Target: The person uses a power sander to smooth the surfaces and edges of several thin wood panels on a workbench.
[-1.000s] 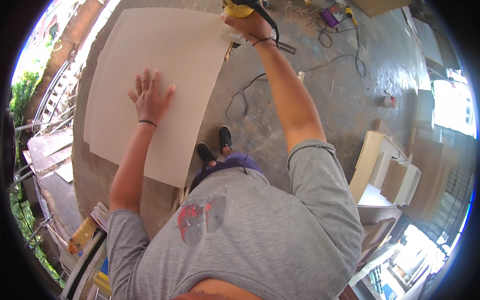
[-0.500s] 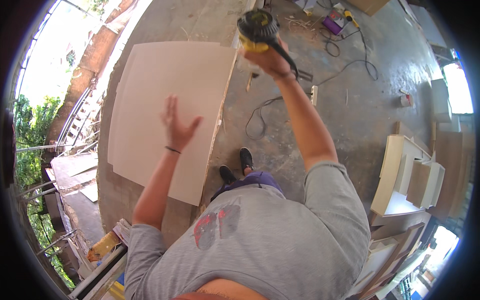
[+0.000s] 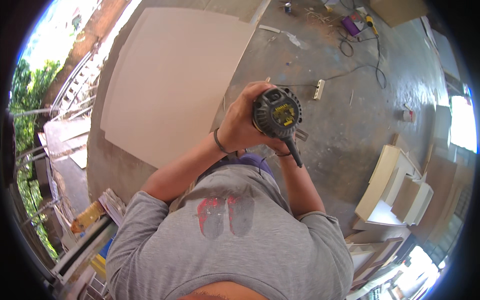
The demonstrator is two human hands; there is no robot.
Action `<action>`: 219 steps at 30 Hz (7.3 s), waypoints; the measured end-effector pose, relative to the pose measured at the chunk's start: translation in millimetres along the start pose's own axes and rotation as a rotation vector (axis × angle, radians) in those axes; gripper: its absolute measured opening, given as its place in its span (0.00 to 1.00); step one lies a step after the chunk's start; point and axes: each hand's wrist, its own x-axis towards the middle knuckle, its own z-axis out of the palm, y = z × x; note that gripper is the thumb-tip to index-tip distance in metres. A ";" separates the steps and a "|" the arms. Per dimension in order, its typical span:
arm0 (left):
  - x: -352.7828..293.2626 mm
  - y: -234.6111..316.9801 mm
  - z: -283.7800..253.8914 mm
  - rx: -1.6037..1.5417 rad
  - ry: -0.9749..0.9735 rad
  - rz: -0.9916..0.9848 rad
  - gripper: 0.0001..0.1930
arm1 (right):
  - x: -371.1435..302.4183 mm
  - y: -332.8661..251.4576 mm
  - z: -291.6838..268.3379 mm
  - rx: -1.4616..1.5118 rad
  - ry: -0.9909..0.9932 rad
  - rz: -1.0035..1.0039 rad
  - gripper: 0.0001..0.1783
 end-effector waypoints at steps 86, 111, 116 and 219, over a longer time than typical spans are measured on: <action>-68.3 -111.0 -140.6 1.270 -0.131 -0.631 0.45 | 299.3 10.0 -42.3 -0.459 0.321 -0.263 0.36; -133.7 -81.8 -179.9 1.155 -0.158 -0.547 0.34 | 220.0 -33.2 3.6 -0.614 0.243 -0.141 0.27; -133.3 -82.8 -178.3 1.155 -0.145 -0.539 0.34 | 202.5 -39.8 13.6 -0.686 0.219 -0.246 0.26; -194.4 -60.2 -192.9 0.700 -0.560 0.044 0.32 | -86.6 -110.3 29.2 -0.278 0.444 -0.004 0.30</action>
